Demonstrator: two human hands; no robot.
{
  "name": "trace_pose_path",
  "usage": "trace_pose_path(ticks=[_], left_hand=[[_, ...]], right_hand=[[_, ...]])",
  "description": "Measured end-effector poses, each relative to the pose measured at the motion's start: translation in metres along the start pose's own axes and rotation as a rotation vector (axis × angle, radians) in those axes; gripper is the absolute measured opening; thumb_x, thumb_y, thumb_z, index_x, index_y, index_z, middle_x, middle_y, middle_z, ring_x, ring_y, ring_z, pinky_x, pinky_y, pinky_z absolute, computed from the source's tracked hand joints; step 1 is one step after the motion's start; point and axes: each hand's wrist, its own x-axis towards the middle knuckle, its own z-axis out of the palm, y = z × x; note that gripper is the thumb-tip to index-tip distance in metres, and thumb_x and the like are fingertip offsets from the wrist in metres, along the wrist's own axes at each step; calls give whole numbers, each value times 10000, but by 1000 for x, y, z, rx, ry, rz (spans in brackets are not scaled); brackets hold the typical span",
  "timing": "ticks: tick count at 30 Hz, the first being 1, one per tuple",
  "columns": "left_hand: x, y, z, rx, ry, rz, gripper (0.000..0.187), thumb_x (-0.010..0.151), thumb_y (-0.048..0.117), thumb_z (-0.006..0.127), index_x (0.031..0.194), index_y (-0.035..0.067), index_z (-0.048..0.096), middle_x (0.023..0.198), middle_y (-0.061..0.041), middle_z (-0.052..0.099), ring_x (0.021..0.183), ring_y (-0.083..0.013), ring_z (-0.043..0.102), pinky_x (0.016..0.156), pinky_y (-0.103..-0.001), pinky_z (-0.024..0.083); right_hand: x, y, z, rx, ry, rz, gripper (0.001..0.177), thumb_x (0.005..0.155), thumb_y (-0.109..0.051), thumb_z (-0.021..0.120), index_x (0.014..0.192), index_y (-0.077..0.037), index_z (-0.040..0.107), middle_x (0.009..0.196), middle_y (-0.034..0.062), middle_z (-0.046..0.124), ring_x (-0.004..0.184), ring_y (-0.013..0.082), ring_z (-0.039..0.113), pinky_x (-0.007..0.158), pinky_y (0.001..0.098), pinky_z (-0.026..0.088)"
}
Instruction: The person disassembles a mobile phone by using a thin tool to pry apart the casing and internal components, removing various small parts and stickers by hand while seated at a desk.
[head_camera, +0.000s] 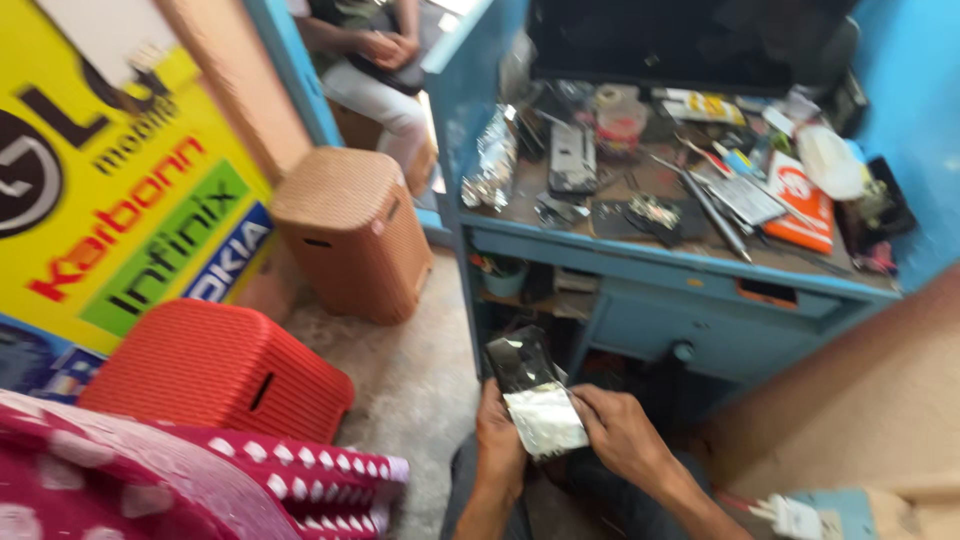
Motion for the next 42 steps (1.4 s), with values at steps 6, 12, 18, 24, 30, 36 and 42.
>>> trace_pose_path(ticks=[6, 12, 18, 24, 30, 36, 42], left_hand=[[-3, -8, 3, 17, 43, -57, 381, 807, -32, 756, 1150, 38, 606, 966, -73, 761, 830, -147, 738, 715, -292, 625], [-6, -9, 6, 51, 75, -77, 388, 801, -34, 769, 1137, 35, 588, 950, -87, 759, 808, -164, 747, 690, -315, 636], [-4, -3, 5, -41, 20, -95, 384, 800, -56, 748, 1135, 36, 587, 973, -96, 761, 824, -159, 749, 696, -297, 643], [-2, -12, 3, -31, -13, -143, 369, 805, -71, 743, 1120, 37, 587, 983, -81, 753, 838, -142, 732, 708, -299, 625], [-7, -26, 8, -38, 2, -113, 361, 813, -41, 752, 1126, 48, 594, 965, -73, 744, 826, -138, 719, 707, -288, 618], [-7, -25, 13, 47, 23, -62, 378, 803, -27, 771, 1125, 56, 590, 964, -67, 745, 837, -136, 722, 719, -278, 615], [-8, -25, 14, 61, 48, -39, 372, 811, -17, 769, 1120, 67, 581, 957, -47, 726, 831, -124, 710, 709, -280, 610]], right_hand=[[-6, -28, -9, -289, -18, 106, 215, 960, -220, 604, 969, -49, 735, 787, 169, 752, 725, 357, 735, 667, 455, 573], [-12, -41, -9, -431, 6, 105, 143, 912, -137, 610, 937, -52, 722, 806, 156, 757, 727, 345, 744, 677, 457, 591], [-5, -37, -12, -331, -16, 123, 147, 899, -146, 629, 943, -60, 740, 770, 160, 749, 700, 345, 725, 652, 464, 577], [-1, -23, -15, -196, 6, 139, 199, 915, -232, 649, 913, -66, 758, 758, 155, 748, 696, 340, 751, 647, 451, 581], [-12, -30, -15, -489, 32, 105, 187, 915, -211, 618, 894, -59, 725, 826, 163, 751, 764, 382, 726, 694, 496, 573], [-14, -43, -15, -583, -24, 146, 174, 922, -203, 619, 910, -48, 698, 833, 161, 749, 766, 369, 733, 704, 487, 583], [-12, -43, -9, -673, -64, 124, 79, 835, -120, 651, 865, -47, 655, 828, 149, 739, 781, 355, 734, 701, 474, 591]])
